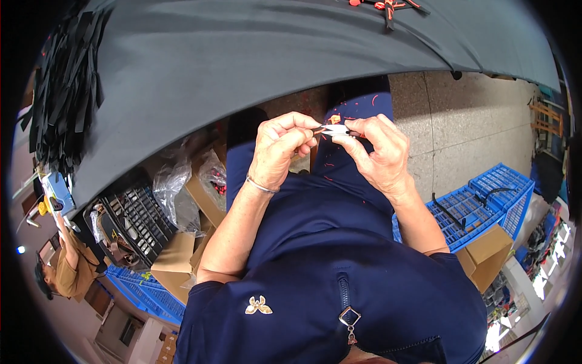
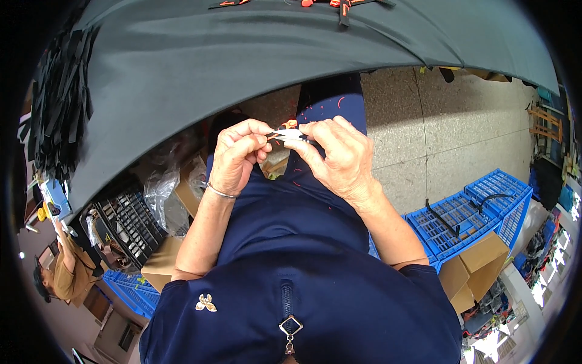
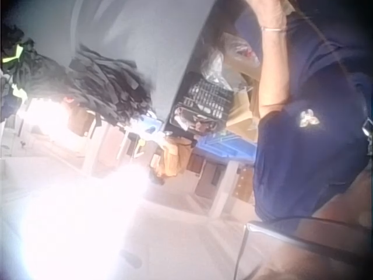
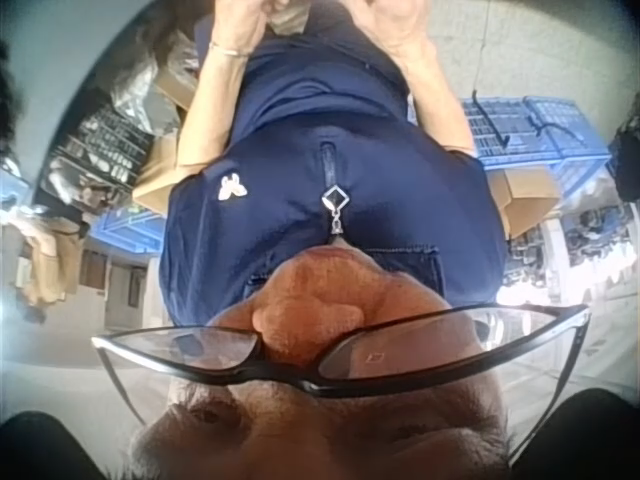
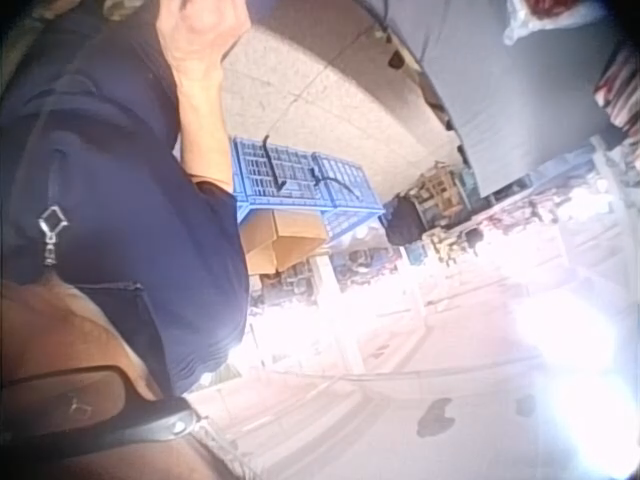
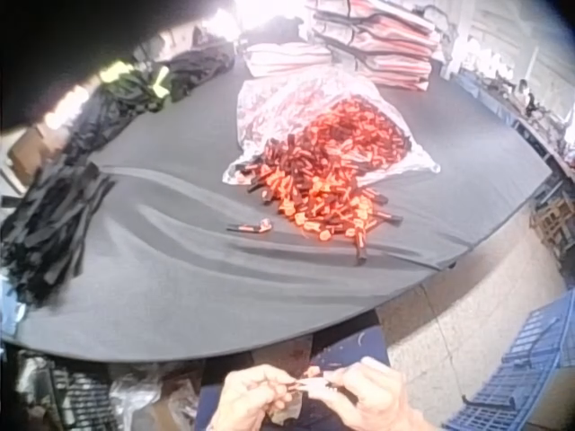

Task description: Assembling small red components onto black fabric straps using small hand tools.

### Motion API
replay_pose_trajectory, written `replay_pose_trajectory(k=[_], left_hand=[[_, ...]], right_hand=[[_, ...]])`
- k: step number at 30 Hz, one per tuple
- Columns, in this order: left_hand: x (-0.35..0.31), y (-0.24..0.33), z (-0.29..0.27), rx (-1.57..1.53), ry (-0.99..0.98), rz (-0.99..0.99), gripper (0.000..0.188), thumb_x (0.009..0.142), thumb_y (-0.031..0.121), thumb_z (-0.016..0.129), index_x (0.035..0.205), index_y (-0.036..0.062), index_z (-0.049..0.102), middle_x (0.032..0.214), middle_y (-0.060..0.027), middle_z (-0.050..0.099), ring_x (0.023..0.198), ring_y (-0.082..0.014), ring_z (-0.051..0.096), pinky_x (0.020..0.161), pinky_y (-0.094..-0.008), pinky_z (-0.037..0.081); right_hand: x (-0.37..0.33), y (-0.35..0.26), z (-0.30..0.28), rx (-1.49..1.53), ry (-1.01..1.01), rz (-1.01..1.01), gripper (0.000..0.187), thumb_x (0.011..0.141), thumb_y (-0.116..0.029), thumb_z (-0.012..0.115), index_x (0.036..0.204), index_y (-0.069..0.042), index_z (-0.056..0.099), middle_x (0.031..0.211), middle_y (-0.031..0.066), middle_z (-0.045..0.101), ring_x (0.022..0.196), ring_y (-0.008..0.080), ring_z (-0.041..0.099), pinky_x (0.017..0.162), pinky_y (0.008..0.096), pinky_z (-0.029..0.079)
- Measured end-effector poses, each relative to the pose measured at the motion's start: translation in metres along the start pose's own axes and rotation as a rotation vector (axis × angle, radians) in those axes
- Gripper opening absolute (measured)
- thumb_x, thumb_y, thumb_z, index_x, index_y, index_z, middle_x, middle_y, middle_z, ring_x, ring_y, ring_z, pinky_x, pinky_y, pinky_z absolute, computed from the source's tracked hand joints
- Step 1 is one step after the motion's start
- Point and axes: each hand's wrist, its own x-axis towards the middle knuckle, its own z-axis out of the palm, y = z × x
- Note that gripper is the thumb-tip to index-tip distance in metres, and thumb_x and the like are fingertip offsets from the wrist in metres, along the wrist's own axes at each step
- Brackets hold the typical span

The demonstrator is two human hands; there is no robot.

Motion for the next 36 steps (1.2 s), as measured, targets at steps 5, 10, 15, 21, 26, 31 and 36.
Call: replay_pose_trajectory(k=[5,10,15,21,26,31,36], left_hand=[[0.000,0.001,-0.002,-0.007,-0.032,-0.062,0.016,0.081,0.004,0.053,0.090,-0.0007,0.066,0.070,-0.0042,0.064,0.057,-0.0045,0.054,0.055,-0.0169,0.044],[0.001,-0.002,-0.005,-0.109,-0.063,-0.102,0.014,0.079,0.004,0.054,0.088,-0.0037,0.062,0.069,-0.0063,0.061,0.056,-0.0083,0.052,0.056,-0.0202,0.045],[0.005,-0.006,-0.007,-0.235,-0.131,-0.127,0.017,0.081,0.002,0.051,0.091,-0.0029,0.063,0.071,-0.0058,0.062,0.057,-0.0081,0.053,0.056,-0.0198,0.046],[0.003,-0.005,-0.001,-0.211,-0.116,-0.119,0.014,0.082,0.004,0.054,0.093,-0.0007,0.062,0.072,-0.0057,0.063,0.059,-0.0083,0.054,0.057,-0.0202,0.046],[-0.002,-0.003,0.002,-0.166,-0.112,-0.098,0.013,0.083,0.006,0.056,0.093,0.0011,0.062,0.074,-0.0049,0.064,0.060,-0.0076,0.056,0.057,-0.0195,0.046],[-0.006,0.001,0.001,0.005,-0.053,-0.071,0.014,0.083,0.009,0.058,0.096,0.0019,0.062,0.076,-0.0044,0.064,0.062,-0.0063,0.057,0.058,-0.0185,0.047],[-0.011,0.000,0.012,0.175,0.020,0.061,0.016,0.083,0.004,0.061,0.099,0.0005,0.063,0.079,-0.0046,0.065,0.066,-0.0068,0.059,0.061,-0.0198,0.050]], right_hand=[[-0.002,0.000,0.003,-0.015,0.001,-0.024,0.022,0.068,-0.019,0.080,0.078,-0.007,0.065,0.071,0.0026,0.065,0.055,0.0182,0.052,0.051,0.0289,0.043],[-0.003,0.000,0.003,0.005,0.004,-0.010,0.021,0.068,-0.019,0.080,0.077,-0.007,0.065,0.071,0.0021,0.064,0.054,0.0178,0.051,0.051,0.0289,0.042],[-0.004,0.002,0.003,0.052,-0.034,0.066,0.018,0.073,-0.017,0.078,0.079,-0.006,0.065,0.073,0.0023,0.066,0.056,0.0146,0.053,0.052,0.0272,0.043],[0.001,0.005,0.009,0.900,-0.158,0.793,0.024,0.083,-0.017,0.073,0.098,-0.001,0.062,0.074,0.0002,0.061,0.062,0.0023,0.050,0.049,0.0192,0.039],[0.009,0.006,0.016,1.215,-0.311,0.959,0.016,0.089,-0.019,0.066,0.096,-0.006,0.059,0.065,-0.0051,0.047,0.048,0.0006,0.033,0.041,0.0175,0.023],[0.007,0.007,0.016,1.191,-0.331,0.973,0.015,0.089,-0.019,0.065,0.095,-0.008,0.058,0.064,-0.0052,0.048,0.046,-0.0008,0.031,0.040,0.0161,0.023],[0.002,0.011,0.016,1.323,-0.267,1.091,0.018,0.086,-0.019,0.068,0.089,-0.010,0.053,0.065,-0.0039,0.050,0.046,-0.0013,0.032,0.040,0.0152,0.023]])
